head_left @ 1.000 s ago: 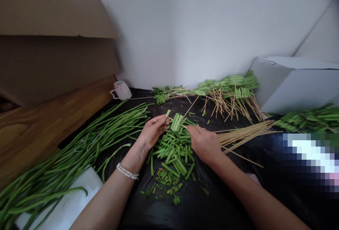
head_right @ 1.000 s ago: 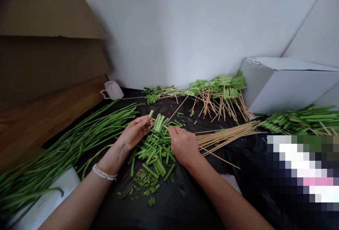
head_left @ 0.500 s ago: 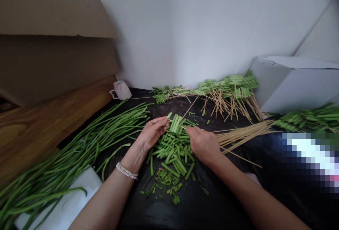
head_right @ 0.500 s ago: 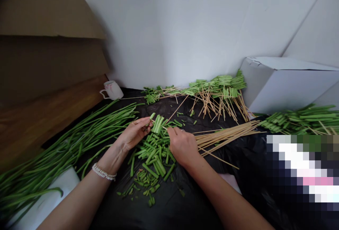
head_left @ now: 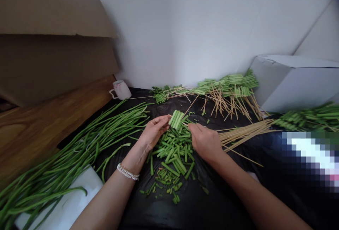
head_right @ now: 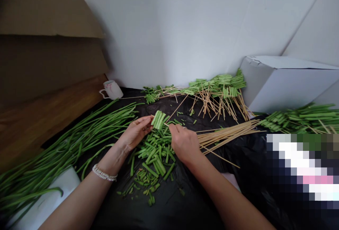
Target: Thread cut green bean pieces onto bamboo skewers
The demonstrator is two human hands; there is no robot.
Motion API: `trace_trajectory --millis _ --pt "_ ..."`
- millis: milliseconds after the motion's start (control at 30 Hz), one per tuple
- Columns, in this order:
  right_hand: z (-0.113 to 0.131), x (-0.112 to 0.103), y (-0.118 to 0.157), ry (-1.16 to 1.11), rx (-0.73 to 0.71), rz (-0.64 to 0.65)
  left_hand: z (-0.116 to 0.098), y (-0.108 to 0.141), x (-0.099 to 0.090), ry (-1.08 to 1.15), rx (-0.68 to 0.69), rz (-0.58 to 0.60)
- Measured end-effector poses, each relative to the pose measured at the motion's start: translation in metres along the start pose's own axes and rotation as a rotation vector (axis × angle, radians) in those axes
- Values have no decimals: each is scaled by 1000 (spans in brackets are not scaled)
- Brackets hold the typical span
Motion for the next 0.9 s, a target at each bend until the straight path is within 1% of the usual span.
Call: trace_trajectory --millis 33,100,167,233,367,433,500,567,667,767,900 --pt "-3 -1 -1 3 18 -11 -4 -2 -5 -57 56 -22" --pt "-7 -2 -2 9 46 -27 -11 -6 -18 -204 184 -103" --pt "-9 -1 -2 15 53 -28 -16 -10 -30 -401 302 -173" --pt "-9 0 -2 17 46 -23 -15 -14 -36 -646 357 -202" --pt "-6 3 0 15 32 -26 -7 -13 -30 -1165 407 -169" --pt "-6 4 0 18 29 -31 -3 -10 -27 -1371 373 -176" --pt "-5 4 0 17 26 -32 -1 -8 -26 -1505 304 -200" --pt "-4 3 -1 20 24 -33 0 -7 -27 -1556 234 -216" --pt "-3 2 -1 31 19 -42 0 -8 -28 -1534 160 -195" --pt "-3 3 0 29 11 -52 0 -9 -26 -1471 162 -156" --pt "-4 4 0 26 15 -51 -1 -8 -26 -1316 185 -118"
Point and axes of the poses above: each hand's wrist, its own y-axis away from the middle knuckle, its own x-axis out of the palm, z = x × y, the point moved 5 cm from there along -y, towards the middle knuckle, and after that the axes turned 7 degrees about z, right-handed, at the moved point
